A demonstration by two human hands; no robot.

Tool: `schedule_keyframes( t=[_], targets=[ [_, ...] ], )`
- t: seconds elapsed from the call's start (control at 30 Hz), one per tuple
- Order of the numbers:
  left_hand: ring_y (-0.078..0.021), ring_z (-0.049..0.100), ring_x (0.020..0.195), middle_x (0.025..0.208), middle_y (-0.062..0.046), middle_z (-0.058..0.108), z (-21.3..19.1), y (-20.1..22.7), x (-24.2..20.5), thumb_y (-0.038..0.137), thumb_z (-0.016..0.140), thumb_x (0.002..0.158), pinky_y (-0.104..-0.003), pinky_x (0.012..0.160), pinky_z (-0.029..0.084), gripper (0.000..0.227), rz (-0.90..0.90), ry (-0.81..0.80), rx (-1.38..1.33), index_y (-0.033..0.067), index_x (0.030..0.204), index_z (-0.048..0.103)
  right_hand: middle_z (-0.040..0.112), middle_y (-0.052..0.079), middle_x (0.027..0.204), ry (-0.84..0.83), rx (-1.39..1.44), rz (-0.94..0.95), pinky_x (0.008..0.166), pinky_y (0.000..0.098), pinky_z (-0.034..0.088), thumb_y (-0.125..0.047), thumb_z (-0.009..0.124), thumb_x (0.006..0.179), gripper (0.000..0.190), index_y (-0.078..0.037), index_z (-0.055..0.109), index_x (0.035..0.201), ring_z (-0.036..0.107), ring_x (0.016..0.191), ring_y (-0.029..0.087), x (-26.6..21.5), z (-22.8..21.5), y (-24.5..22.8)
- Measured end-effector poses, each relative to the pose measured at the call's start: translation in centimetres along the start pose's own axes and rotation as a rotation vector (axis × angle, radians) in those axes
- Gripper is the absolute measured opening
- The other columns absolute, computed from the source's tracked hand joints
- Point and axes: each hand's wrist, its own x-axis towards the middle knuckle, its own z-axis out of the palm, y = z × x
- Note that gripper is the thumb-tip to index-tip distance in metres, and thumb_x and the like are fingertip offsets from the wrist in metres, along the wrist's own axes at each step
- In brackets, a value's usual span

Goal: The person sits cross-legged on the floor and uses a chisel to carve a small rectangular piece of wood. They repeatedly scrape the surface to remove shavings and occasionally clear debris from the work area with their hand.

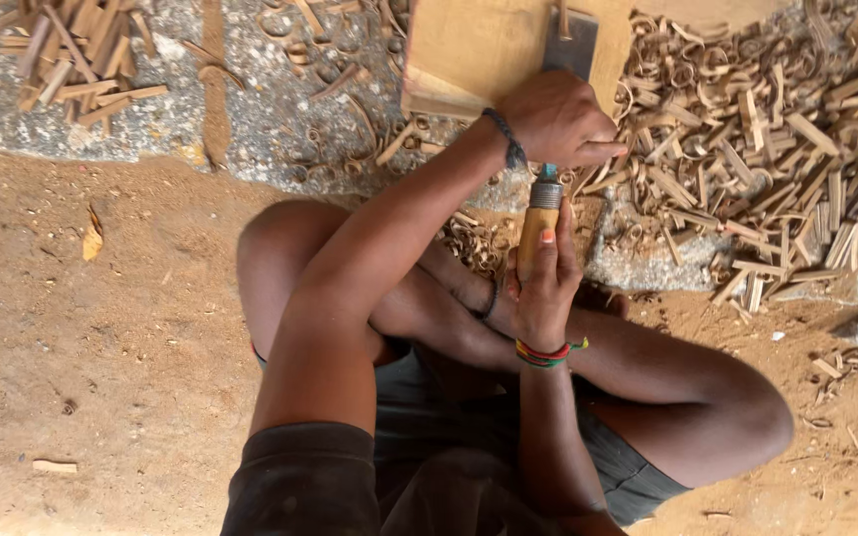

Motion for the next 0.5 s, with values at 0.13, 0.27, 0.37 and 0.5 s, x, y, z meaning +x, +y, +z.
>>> schedule_keyframes(
  t=[0.13,0.27,0.37,0.5],
  targets=[
    [-0.0061,0.042,0.034,0.047,0.003,0.056,0.1,-0.3,0.7,0.051,0.062,0.103,-0.027,0.034,0.039,0.042,-0.046,0.008,-0.074,0.0188,0.078,0.074,0.058,0.002,0.081,0.016,0.034,0.020,0.043,0.0203,0.038,-0.031,0.046,0.110,0.061,-0.009,0.028,0.165,0.049,0.054,0.005,0.1,1.3,-1.0],
    [-0.0072,0.050,0.038,0.057,0.001,0.061,-2.5,-2.4,1.5,0.054,0.057,0.102,-0.027,0.038,0.045,0.041,-0.110,-0.065,-0.144,0.0207,0.091,0.078,0.054,0.002,0.071,0.065,-0.123,0.040,0.039,0.0199,0.034,-0.032,0.045,0.111,0.058,-0.012,0.034,0.164,0.041,0.048,0.004,2.2,3.3,-2.8],
    [-0.0107,0.054,0.044,0.057,-0.001,0.063,-3.0,-1.7,1.9,0.064,0.058,0.102,-0.033,0.052,0.050,0.058,-0.133,-0.077,-0.039,0.0166,0.074,0.077,0.054,0.002,0.075,0.074,-0.038,0.030,0.039,0.0200,0.035,-0.031,0.046,0.109,0.058,-0.014,0.033,0.163,0.042,0.049,0.004,2.0,3.5,-1.8],
    [-0.0149,0.055,0.042,0.051,-0.004,0.061,-3.5,-1.3,1.6,0.062,0.058,0.101,-0.037,0.049,0.051,0.054,-0.119,-0.004,0.027,0.0171,0.076,0.076,0.058,0.004,0.078,0.088,-0.006,0.009,0.041,0.0205,0.037,-0.032,0.047,0.109,0.058,-0.013,0.034,0.163,0.046,0.051,0.005,2.4,3.2,-0.7]
  ],
)
